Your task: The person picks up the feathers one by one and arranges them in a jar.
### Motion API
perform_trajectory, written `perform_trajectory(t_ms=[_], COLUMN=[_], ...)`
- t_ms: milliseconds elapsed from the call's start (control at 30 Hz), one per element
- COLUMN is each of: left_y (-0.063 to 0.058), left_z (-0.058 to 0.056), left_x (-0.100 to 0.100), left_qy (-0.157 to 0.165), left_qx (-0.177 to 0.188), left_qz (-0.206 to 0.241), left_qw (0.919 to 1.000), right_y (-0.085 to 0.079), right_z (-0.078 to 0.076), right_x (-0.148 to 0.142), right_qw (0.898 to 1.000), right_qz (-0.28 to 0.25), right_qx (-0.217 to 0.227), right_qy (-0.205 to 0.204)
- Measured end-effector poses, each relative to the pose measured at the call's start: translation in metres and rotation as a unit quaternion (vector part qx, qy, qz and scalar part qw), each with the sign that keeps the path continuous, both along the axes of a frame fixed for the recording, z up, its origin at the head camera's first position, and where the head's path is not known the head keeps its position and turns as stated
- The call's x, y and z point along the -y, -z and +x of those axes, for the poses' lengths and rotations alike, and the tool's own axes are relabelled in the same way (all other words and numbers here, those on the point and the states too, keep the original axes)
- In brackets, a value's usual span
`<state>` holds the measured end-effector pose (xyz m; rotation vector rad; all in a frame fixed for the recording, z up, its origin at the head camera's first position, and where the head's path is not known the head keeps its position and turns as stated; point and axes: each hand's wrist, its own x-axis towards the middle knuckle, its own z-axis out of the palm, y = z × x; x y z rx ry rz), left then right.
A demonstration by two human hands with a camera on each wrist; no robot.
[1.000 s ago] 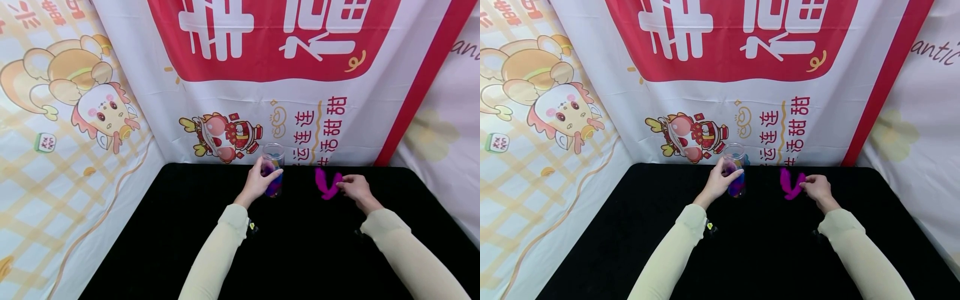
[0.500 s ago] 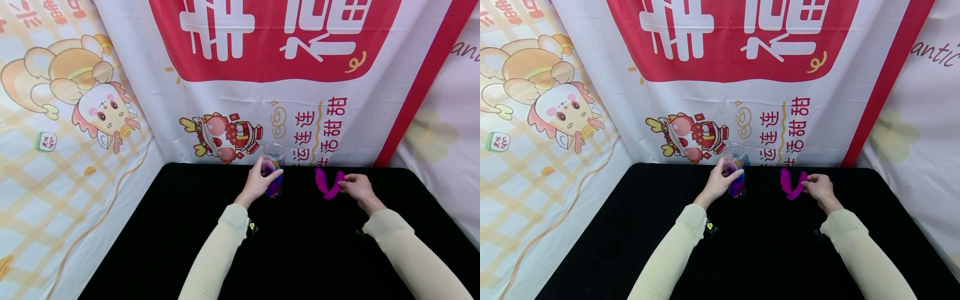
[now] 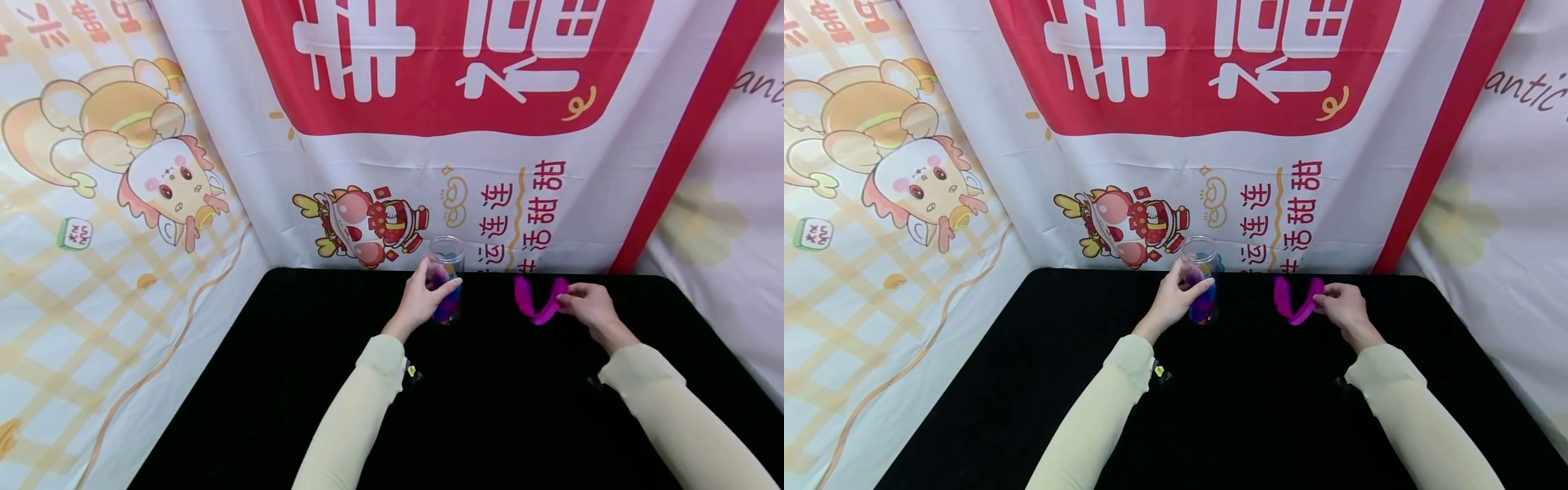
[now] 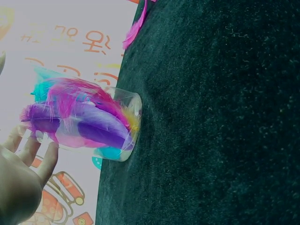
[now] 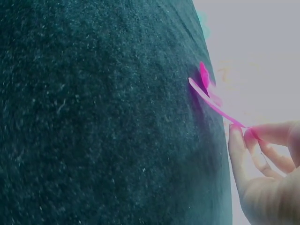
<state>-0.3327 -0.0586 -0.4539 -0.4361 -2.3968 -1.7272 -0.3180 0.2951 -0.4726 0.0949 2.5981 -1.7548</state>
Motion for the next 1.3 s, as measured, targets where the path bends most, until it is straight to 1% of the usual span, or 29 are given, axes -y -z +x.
perform_trajectory(t_ms=[133, 467, 867, 1300], left_y=[0.001, 0.004, 0.004, 0.004], left_z=[-0.001, 0.0, -0.003, -0.003], left_x=[0.0, 0.0, 0.0, 0.001], left_qy=[-0.001, 0.005, 0.007, 0.007], left_qx=[-0.009, -0.01, -0.014, -0.012], left_qz=[-0.003, 0.004, 0.008, 0.001], left_qw=[1.0, 0.9999, 0.9998, 0.9999], right_y=[0.0, -0.002, -0.015, -0.025], right_z=[0.001, 0.004, 0.005, 0.003], right_x=[-0.002, -0.007, -0.01, -0.004], right_qw=[1.0, 1.0, 1.0, 1.0], right_qz=[-0.011, -0.016, -0.007, 0.002], right_qx=[-0.014, -0.024, -0.014, -0.028], right_qy=[0.003, -0.001, 0.004, -0.011])
